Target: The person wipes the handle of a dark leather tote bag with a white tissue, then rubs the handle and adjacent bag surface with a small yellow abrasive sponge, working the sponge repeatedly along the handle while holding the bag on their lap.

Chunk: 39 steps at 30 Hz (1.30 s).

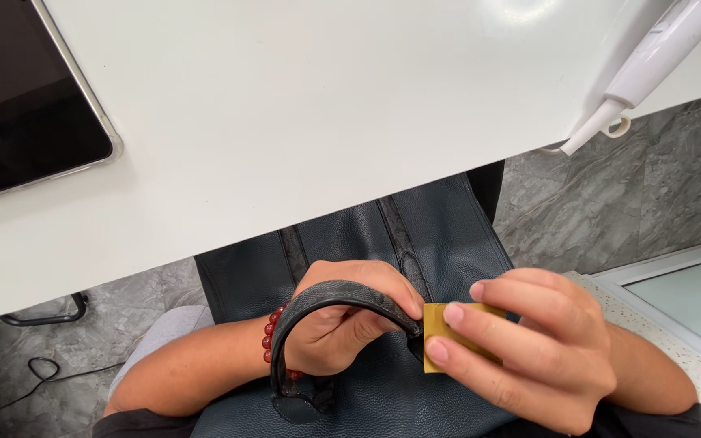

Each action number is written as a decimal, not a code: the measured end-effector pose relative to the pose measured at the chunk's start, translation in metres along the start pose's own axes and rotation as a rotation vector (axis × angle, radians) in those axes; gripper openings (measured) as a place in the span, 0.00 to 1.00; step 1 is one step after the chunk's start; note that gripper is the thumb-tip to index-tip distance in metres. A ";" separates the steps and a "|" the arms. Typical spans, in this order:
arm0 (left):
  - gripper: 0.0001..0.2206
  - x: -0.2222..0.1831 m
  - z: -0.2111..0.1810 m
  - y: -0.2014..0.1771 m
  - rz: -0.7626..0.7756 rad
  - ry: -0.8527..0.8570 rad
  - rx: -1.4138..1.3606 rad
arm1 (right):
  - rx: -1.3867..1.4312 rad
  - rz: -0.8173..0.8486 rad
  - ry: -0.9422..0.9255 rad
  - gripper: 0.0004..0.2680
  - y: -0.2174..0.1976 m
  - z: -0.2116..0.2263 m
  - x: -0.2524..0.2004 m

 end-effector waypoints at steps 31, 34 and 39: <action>0.06 -0.003 -0.005 -0.007 -0.065 0.011 0.064 | 0.545 0.075 0.729 0.08 0.011 -0.039 -0.016; 0.05 0.000 -0.009 -0.004 -0.082 0.074 0.110 | 0.473 0.059 0.661 0.09 0.009 -0.036 -0.014; 0.05 -0.001 -0.009 -0.003 -0.108 0.083 0.137 | 0.391 0.077 0.434 0.10 0.009 -0.028 0.009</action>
Point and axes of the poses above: each hand's wrist, its own x-axis towards the middle knuckle, its own y-axis out of the palm, z = x × y, the point moved 9 cm from there along x, towards the middle knuckle, and after that the axes turned 12 degrees about -z, right-handed, at the moved point
